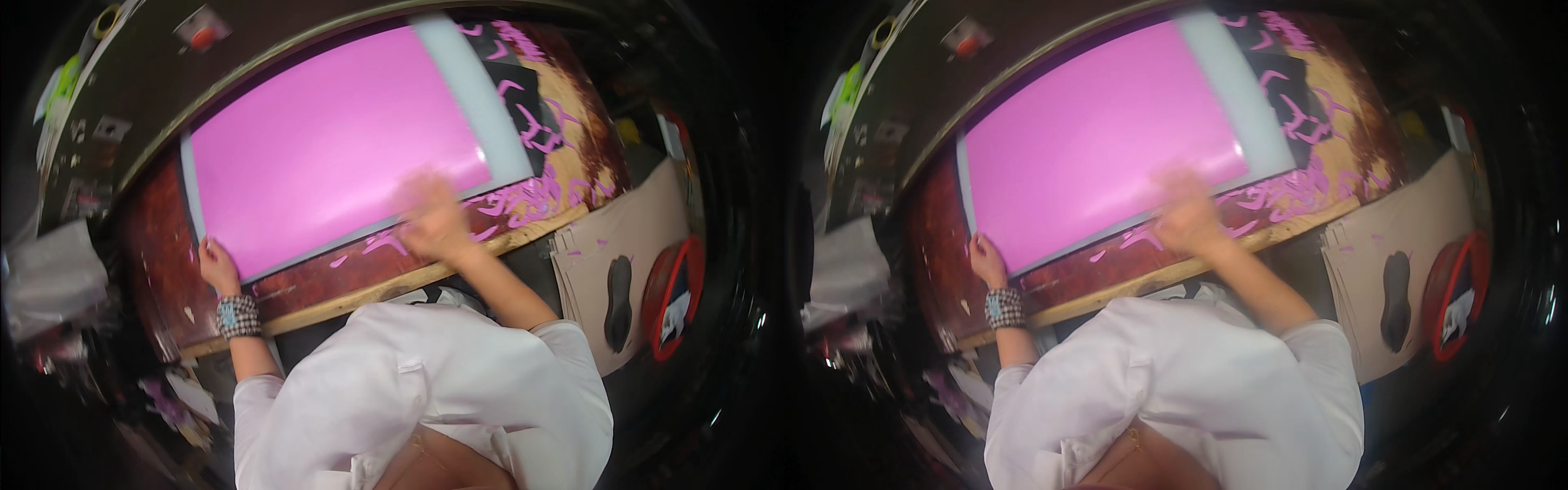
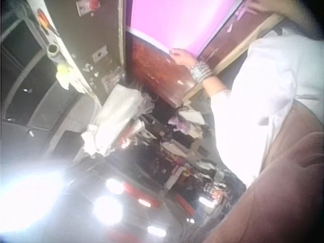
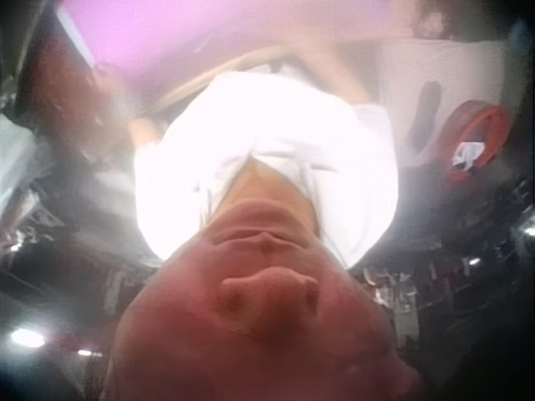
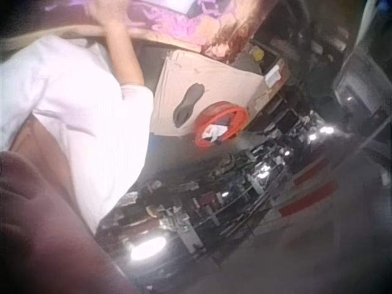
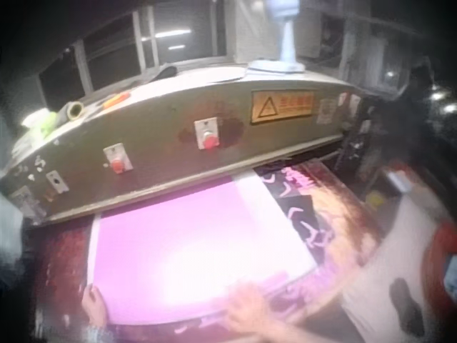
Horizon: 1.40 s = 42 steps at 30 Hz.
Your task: The person places pink foam sheets on a die-cutting machine, aligns them, and operates the machine to cut out shapes. They remove the cut pieces and the surrounding waste, then bag the finished pieces. The process is repeated with new sheets.
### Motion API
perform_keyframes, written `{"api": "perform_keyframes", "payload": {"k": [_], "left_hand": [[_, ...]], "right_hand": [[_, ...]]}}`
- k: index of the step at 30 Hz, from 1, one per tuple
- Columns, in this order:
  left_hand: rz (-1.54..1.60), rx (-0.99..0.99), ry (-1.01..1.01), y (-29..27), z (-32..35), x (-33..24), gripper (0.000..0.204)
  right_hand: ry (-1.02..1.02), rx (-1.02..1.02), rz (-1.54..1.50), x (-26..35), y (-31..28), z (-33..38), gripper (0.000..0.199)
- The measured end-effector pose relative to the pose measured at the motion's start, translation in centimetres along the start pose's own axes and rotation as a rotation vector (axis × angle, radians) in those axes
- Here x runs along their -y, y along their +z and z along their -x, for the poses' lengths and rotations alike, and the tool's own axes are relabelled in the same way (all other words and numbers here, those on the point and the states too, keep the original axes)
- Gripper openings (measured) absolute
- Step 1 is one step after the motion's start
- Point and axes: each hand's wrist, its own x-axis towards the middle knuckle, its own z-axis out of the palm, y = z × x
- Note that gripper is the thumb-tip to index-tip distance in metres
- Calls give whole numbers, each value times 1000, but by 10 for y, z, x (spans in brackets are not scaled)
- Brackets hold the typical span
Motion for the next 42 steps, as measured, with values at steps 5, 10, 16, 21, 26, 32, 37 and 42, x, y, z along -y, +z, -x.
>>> {"api": "perform_keyframes", "payload": {"k": [5, 10, 16, 21, 26, 32, 37, 42], "left_hand": [[16, 55, 57, -3, -3, 2, 35], [99, 148, -16, -5, -5, -2, 33], [-168, 137, 63, -7, -9, -6, 39], [-388, 107, 404, 10, -10, -76, 44], [42, 321, 698, 76, 37, -224, 49], [306, 633, 1063, 125, 118, -402, 33], [335, 711, 1280, 164, 148, -548, 30], [455, 738, 1664, 233, 189, -727, 39]], "right_hand": [[-55, -62, -98, 22, 9, 40, 28], [287, -431, -58, -9, -20, 82, 21], [513, -410, 83, -12, -7, 89, 25], [494, -427, 48, -15, -1, 93, 21], [457, -566, -362, -44, -28, 89, 20], [846, -830, 338, -242, -152, 179, 22], [1503, -704, 581, -372, -221, 306, 55], [1789, -364, 664, -405, -221, 331, 73]]}}
